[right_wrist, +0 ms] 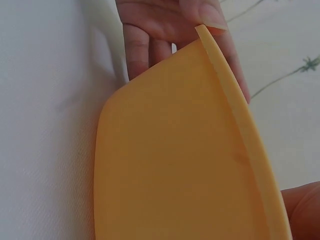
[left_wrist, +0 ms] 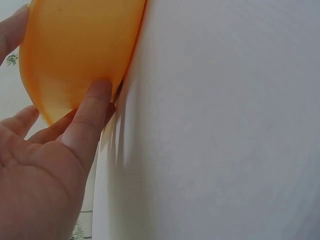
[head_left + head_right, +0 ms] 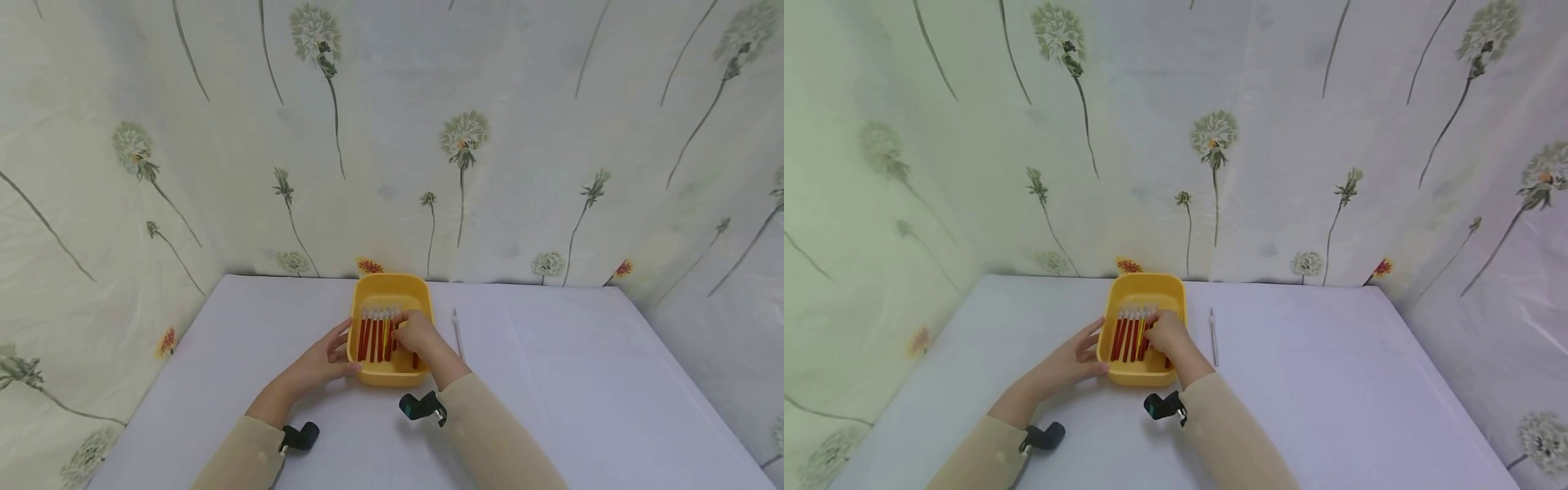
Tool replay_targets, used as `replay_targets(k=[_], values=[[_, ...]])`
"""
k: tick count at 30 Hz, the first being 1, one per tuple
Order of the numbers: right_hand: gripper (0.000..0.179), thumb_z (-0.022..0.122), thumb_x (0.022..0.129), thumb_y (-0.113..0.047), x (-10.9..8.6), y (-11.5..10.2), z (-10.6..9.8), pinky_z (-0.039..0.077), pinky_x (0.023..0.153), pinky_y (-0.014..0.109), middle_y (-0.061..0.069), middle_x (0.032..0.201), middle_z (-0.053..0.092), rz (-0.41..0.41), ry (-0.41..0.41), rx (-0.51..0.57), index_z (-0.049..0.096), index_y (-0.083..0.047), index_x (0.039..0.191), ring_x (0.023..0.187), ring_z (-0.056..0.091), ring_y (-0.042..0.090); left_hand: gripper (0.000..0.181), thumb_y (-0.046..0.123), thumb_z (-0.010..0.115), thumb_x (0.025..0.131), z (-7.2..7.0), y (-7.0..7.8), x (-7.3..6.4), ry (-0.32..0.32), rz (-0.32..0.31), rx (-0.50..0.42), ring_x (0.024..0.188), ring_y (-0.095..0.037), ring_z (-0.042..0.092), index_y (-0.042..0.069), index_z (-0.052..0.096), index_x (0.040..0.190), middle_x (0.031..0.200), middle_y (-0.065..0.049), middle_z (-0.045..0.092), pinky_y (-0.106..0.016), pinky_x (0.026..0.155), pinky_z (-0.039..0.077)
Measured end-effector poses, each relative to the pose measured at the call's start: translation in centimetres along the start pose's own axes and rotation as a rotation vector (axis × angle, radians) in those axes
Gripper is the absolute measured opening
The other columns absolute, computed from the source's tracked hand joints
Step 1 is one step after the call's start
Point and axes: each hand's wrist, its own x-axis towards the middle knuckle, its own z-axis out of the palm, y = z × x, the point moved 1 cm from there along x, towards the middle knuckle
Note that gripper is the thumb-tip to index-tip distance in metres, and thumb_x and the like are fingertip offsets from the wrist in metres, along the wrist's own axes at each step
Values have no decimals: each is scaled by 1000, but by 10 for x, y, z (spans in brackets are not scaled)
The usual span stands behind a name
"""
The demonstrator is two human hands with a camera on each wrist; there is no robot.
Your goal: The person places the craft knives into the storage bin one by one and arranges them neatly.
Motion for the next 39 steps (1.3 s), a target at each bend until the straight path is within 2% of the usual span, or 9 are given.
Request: replay_targets(k=[5, 10, 14, 19, 23, 29, 34, 39], values=[[28, 63, 95, -2, 3, 2, 1, 51, 60, 26, 13, 95, 61, 2, 4, -39, 63, 1, 122, 68, 61, 20, 97, 27, 81, 86, 0, -1, 0, 0, 0, 4, 137, -33, 48, 32, 20, 161, 161, -11, 32, -53, 111, 38], [28, 64, 94, -2, 7, 4, 4, 50, 61, 26, 12, 90, 63, -14, 11, -72, 64, 1, 122, 67, 62, 19, 96, 26, 81, 87, 0, -1, 1, -17, 8, -9, 140, -33, 44, 32, 19, 161, 160, -11, 33, -51, 112, 38], [27, 63, 94, -1, 8, 4, 4, 50, 59, 26, 11, 88, 62, -20, 17, -61, 64, 0, 121, 66, 61, 19, 97, 30, 81, 86, -1, 0, 2, -16, -8, 9, 141, -32, 42, 34, 19, 160, 160, -10, 33, -51, 111, 39], [30, 58, 96, -1, 6, 4, 2, 47, 58, 26, 13, 95, 63, -35, 0, -5, 62, -1, 125, 73, 65, 24, 98, 31, 81, 85, -1, -1, 1, -13, -10, 11, 141, -32, 42, 34, 19, 160, 160, -10, 33, -51, 111, 39], [32, 57, 98, -6, -2, -1, -6, 51, 65, 32, 14, 101, 65, -55, -15, 10, 61, -4, 130, 83, 68, 28, 97, 28, 82, 85, -1, -2, 1, -20, 0, -9, 142, -32, 42, 32, 20, 161, 160, -10, 33, -50, 112, 38], [32, 59, 99, -9, -15, -6, -23, 58, 84, 44, 15, 108, 64, -66, -9, 46, 61, -2, 131, 82, 68, 26, 97, 25, 81, 86, -2, -3, 1, -26, 6, -23, 140, -32, 44, 31, 20, 161, 160, -11, 33, -50, 111, 39], [31, 62, 99, -11, -22, -5, -35, 58, 86, 41, 14, 104, 62, -54, 3, 90, 61, -3, 130, 86, 65, 27, 97, 26, 82, 86, -2, -2, 1, -24, 7, -21, 138, -31, 46, 31, 20, 161, 160, -10, 33, -50, 110, 40], [32, 62, 99, -13, -29, -1, -47, 59, 87, 40, 14, 107, 60, -63, 18, 122, 61, -4, 130, 101, 63, 34, 98, 26, 82, 85, -1, -2, 1, -17, -4, -21, 138, -30, 47, 32, 20, 161, 161, -9, 32, -48, 110, 41]])
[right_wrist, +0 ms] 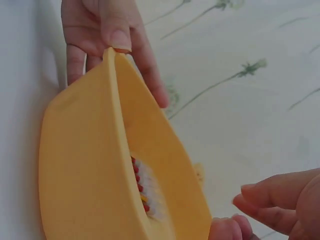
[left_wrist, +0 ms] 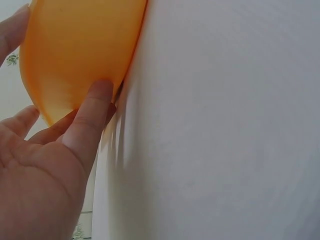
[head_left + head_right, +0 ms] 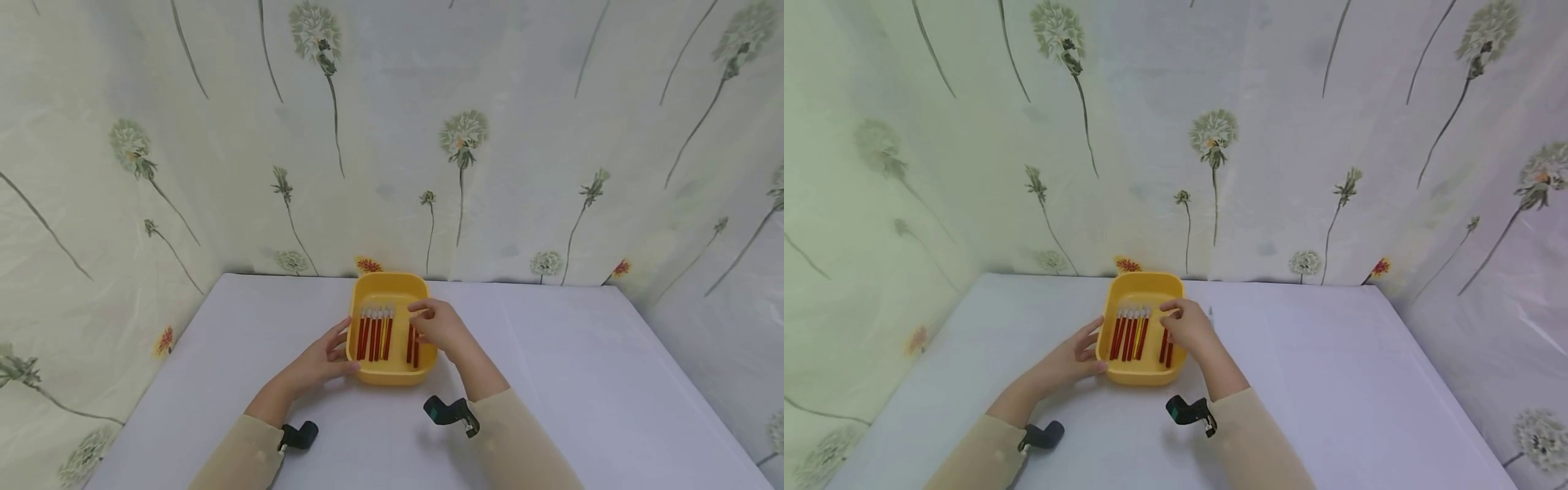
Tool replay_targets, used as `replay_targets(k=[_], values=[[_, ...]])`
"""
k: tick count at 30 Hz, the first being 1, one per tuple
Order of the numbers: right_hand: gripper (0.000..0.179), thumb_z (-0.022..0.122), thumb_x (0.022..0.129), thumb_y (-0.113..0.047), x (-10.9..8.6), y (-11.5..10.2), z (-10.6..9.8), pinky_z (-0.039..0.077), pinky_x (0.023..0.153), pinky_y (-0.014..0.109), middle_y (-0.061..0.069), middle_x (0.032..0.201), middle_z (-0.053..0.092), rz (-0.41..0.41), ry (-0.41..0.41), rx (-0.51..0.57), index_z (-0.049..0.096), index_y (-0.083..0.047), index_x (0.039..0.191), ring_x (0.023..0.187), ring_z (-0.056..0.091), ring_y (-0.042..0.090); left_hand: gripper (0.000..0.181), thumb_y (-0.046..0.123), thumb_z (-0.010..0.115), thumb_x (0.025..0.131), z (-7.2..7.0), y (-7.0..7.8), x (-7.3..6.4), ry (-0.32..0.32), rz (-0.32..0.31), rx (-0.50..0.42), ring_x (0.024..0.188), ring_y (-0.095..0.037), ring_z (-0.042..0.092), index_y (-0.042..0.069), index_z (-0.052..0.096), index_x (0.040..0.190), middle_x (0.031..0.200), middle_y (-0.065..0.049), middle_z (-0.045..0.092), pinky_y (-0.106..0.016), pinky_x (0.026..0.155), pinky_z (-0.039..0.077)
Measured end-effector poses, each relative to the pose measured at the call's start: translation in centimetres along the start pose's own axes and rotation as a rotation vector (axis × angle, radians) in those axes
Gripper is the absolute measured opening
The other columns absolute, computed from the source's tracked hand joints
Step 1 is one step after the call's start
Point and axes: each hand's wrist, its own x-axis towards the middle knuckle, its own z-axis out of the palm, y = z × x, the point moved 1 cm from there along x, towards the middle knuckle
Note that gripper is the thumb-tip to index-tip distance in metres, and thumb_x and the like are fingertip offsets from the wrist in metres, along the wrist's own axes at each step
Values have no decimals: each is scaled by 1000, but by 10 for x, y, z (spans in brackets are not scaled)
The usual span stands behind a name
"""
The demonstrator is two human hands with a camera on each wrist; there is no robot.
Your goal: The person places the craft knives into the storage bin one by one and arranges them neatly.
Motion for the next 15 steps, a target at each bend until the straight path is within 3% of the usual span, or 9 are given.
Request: replay_targets(k=[8, 15], values=[[30, 58, 102, -22, -5, 13, -27, 58, 87, 38, 14, 118, 59, -19, 80, -89, 62, -7, 128, 106, 61, 32, 97, 27, 82, 85, 0, 1, -1, 6, 0, 5, 138, -31, 47, 33, 21, 160, 161, -10, 32, -49, 110, 41], [30, 59, 101, -23, -3, 39, -46, 59, 84, 37, 16, 119, 60, -37, 144, -127, 63, -6, 126, 102, 62, 34, 96, 28, 82, 85, 1, 1, -1, 19, -8, 18, 137, -32, 48, 34, 22, 160, 160, -11, 34, -50, 109, 42]])
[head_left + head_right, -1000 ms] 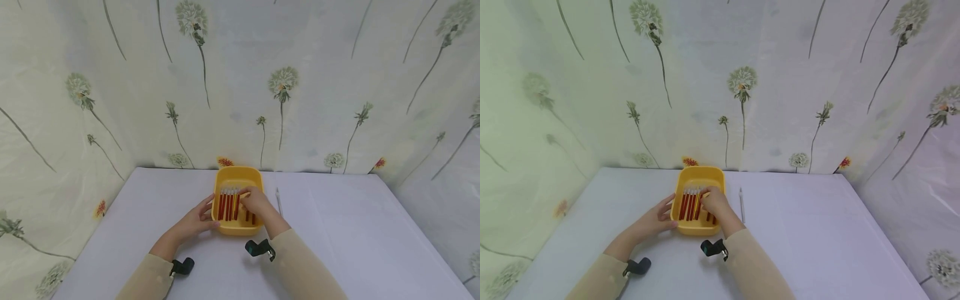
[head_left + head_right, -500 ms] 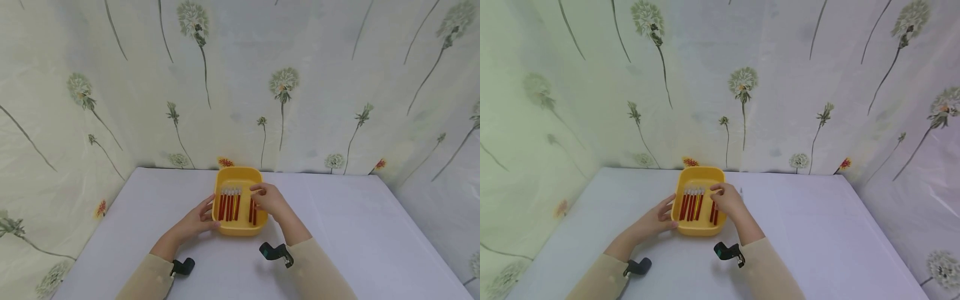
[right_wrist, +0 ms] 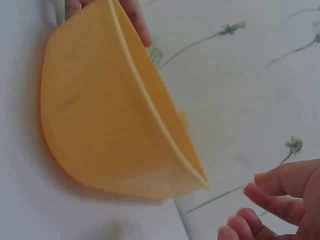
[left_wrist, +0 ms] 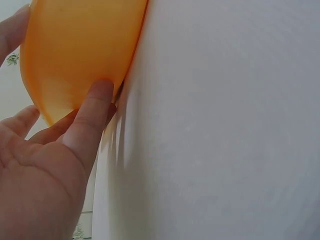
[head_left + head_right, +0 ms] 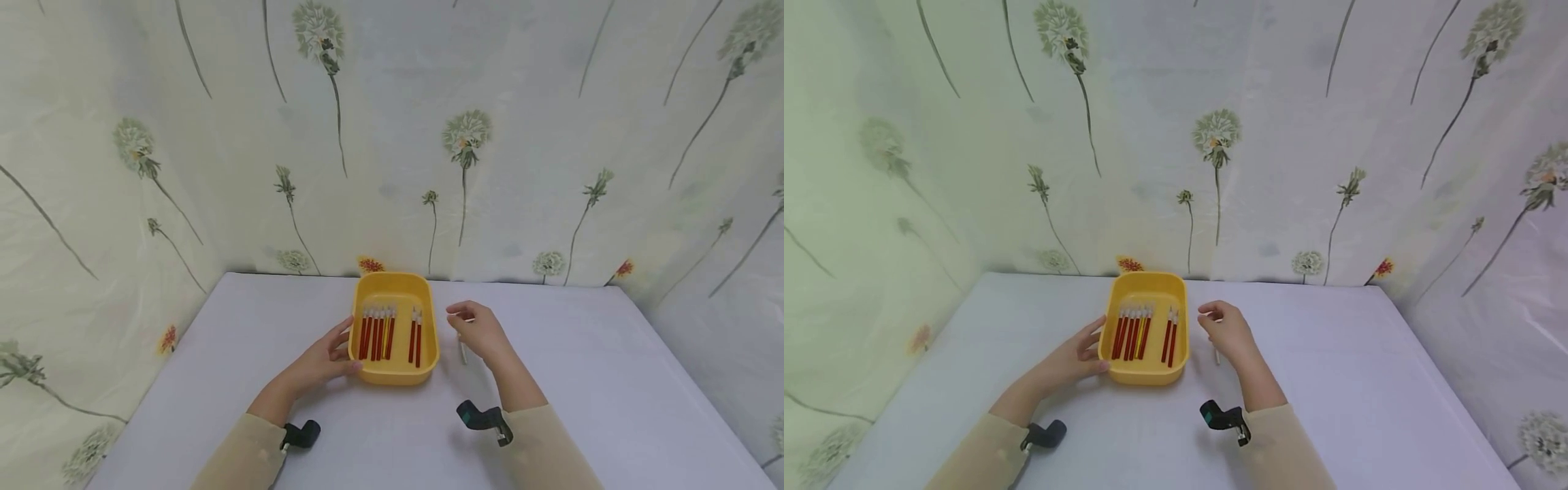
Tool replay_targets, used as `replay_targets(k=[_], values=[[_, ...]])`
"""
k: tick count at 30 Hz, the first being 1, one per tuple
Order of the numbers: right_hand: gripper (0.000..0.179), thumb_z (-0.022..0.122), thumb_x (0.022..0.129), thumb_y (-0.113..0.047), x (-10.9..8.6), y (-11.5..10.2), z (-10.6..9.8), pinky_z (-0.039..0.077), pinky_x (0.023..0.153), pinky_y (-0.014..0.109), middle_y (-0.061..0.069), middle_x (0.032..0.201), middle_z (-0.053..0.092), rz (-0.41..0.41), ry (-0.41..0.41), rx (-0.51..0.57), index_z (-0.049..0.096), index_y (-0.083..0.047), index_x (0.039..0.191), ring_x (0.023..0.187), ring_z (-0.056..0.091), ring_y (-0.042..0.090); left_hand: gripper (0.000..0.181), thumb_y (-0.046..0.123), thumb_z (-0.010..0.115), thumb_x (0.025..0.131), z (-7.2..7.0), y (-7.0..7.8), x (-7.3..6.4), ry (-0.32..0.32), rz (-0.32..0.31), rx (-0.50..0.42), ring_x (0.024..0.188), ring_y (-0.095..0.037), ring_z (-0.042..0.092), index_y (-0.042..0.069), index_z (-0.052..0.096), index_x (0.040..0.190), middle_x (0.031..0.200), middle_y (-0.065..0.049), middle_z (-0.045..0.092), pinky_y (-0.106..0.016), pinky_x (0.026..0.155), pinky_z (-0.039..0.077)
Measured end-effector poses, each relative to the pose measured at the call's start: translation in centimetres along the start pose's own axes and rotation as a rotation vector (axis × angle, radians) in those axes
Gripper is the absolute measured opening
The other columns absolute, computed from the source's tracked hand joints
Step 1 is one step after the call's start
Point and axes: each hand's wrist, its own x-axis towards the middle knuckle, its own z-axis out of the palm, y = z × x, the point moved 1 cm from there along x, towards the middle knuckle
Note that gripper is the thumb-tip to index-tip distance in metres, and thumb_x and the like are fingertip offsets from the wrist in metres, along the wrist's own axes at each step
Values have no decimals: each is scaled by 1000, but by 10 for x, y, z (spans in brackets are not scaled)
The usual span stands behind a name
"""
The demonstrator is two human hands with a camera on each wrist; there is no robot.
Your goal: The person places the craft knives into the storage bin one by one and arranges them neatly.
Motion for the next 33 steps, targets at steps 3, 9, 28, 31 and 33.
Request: replay_targets(k=[3, 9, 28, 31, 33], values=[[30, 59, 101, -22, 4, 13, -1, 58, 86, 38, 17, 120, 59, 18, 16, -4, 62, -5, 126, 104, 62, 35, 96, 29, 82, 84, 0, 0, 0, 3, -6, 0, 138, -32, 47, 35, 22, 160, 160, -10, 34, -50, 109, 42], [28, 60, 101, -20, 12, 33, 2, 57, 89, 40, 19, 123, 58, 75, 33, -23, 63, -5, 124, 100, 62, 32, 96, 28, 82, 85, 0, 0, 0, -6, 1, -6, 140, -33, 44, 34, 22, 160, 160, -11, 33, -50, 110, 40], [27, 60, 98, -14, 25, 57, 13, 55, 82, 37, 19, 115, 62, 129, 0, -87, 65, -5, 122, 91, 60, 27, 97, 29, 82, 85, 0, 0, 1, -2, -3, 4, 140, -32, 43, 34, 21, 160, 160, -9, 33, -51, 110, 40], [26, 62, 97, -12, 26, 58, 13, 54, 80, 36, 17, 110, 63, 130, -4, -115, 66, -5, 122, 89, 59, 26, 97, 29, 82, 85, 0, 0, 1, 1, -5, 7, 140, -32, 44, 34, 21, 160, 160, -9, 34, -51, 109, 41], [26, 63, 96, -11, 27, 58, 13, 54, 82, 37, 16, 109, 63, 142, -9, -128, 67, -6, 122, 91, 58, 27, 97, 29, 82, 85, 0, 0, 1, 1, -5, 7, 140, -32, 44, 34, 22, 160, 160, -10, 34, -51, 109, 41]])
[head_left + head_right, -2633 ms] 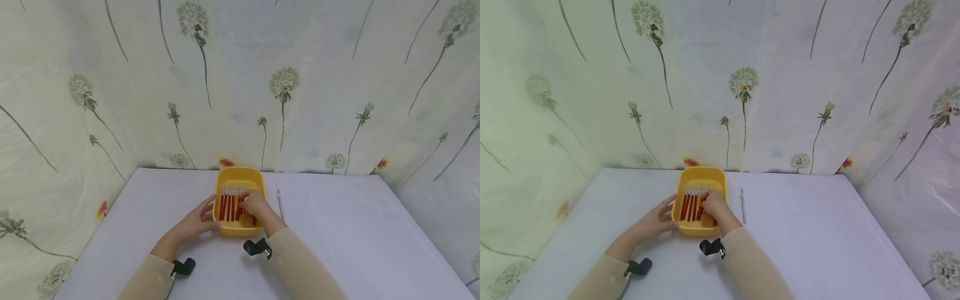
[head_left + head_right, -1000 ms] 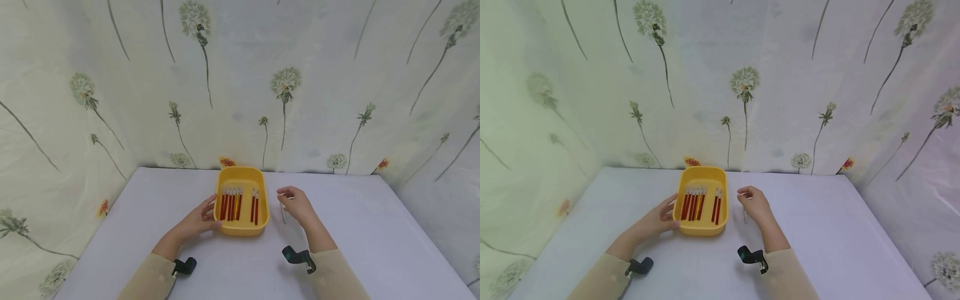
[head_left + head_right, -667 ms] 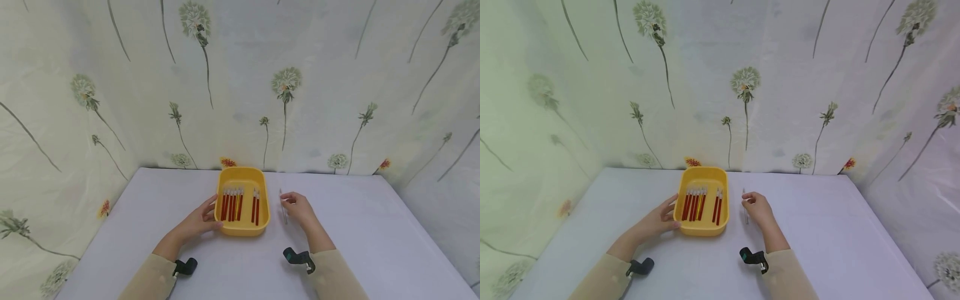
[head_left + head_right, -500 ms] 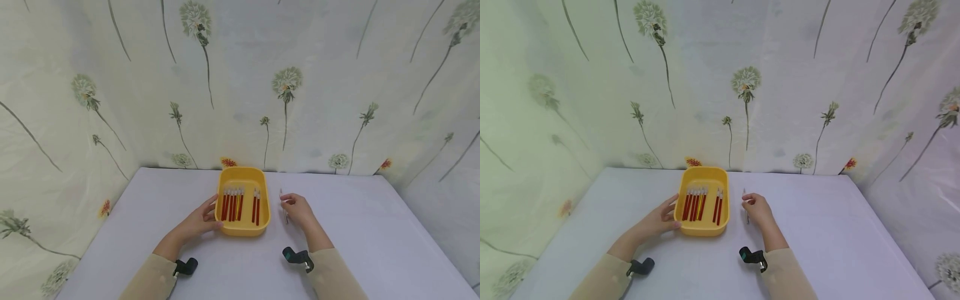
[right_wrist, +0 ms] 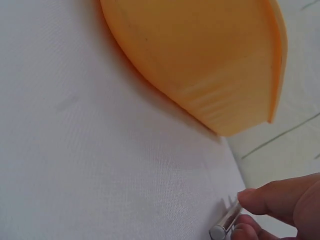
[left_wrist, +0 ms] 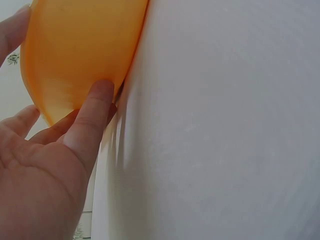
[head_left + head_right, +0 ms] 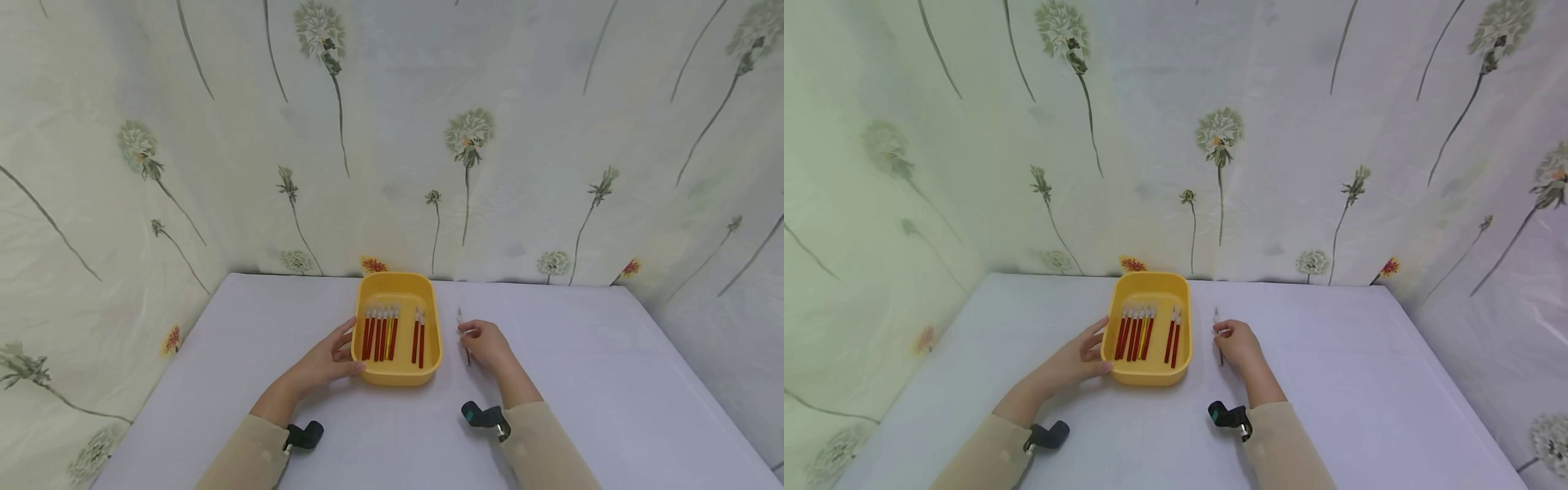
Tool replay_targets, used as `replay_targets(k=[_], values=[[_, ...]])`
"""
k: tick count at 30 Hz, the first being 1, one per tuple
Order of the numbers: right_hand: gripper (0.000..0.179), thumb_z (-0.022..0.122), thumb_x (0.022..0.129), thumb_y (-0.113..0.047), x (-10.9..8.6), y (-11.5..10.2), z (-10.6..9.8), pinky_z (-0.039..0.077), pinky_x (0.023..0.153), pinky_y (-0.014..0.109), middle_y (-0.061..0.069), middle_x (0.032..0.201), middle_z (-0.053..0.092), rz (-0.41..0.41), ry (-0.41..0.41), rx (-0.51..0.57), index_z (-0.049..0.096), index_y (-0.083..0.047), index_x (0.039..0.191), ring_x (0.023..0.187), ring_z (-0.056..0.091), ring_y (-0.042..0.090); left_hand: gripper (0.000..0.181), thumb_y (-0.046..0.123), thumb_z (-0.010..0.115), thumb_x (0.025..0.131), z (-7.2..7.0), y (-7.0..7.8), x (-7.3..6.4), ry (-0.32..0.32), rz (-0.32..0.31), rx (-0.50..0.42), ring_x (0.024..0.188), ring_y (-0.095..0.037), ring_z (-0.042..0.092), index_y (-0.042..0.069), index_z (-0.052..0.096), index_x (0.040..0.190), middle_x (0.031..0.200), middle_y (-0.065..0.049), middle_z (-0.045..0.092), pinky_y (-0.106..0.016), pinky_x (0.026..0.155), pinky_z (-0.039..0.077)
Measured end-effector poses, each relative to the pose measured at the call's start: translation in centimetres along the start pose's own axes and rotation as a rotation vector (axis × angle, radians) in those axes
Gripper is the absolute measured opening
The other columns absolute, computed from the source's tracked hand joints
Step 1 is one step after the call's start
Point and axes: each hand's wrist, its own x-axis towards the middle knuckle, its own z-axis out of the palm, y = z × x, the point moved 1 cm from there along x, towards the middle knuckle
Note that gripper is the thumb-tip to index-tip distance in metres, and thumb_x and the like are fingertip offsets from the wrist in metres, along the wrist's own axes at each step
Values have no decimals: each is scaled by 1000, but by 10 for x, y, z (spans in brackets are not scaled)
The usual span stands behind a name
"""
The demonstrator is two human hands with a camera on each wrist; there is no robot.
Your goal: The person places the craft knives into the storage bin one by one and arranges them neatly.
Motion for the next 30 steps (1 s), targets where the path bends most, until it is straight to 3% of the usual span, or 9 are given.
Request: replay_targets(k=[13, 23, 30], values=[[31, 68, 91, -10, -2, -2, -2, 53, 87, 46, 18, 113, 67, 4, 19, -98, 69, -8, 122, 97, 60, 31, 96, 30, 82, 85, 0, -1, 1, -1, -5, -5, 141, -32, 43, 36, 22, 160, 160, -10, 33, -51, 110, 39], [36, 67, 92, -13, 1, 6, -8, 54, 86, 41, 18, 115, 67, 49, -17, 8, 66, -7, 127, 94, 62, 28, 98, 30, 82, 84, 0, -2, 1, -11, 1, -9, 141, -32, 43, 34, 20, 160, 161, -10, 32, -51, 111, 39], [38, 68, 93, -15, -4, 9, -17, 53, 73, 31, 16, 112, 67, 66, -25, 48, 65, -7, 130, 84, 62, 21, 97, 30, 82, 84, 0, -1, 1, 1, -9, -8, 140, -33, 43, 35, 21, 160, 161, -10, 33, -52, 110, 39]])
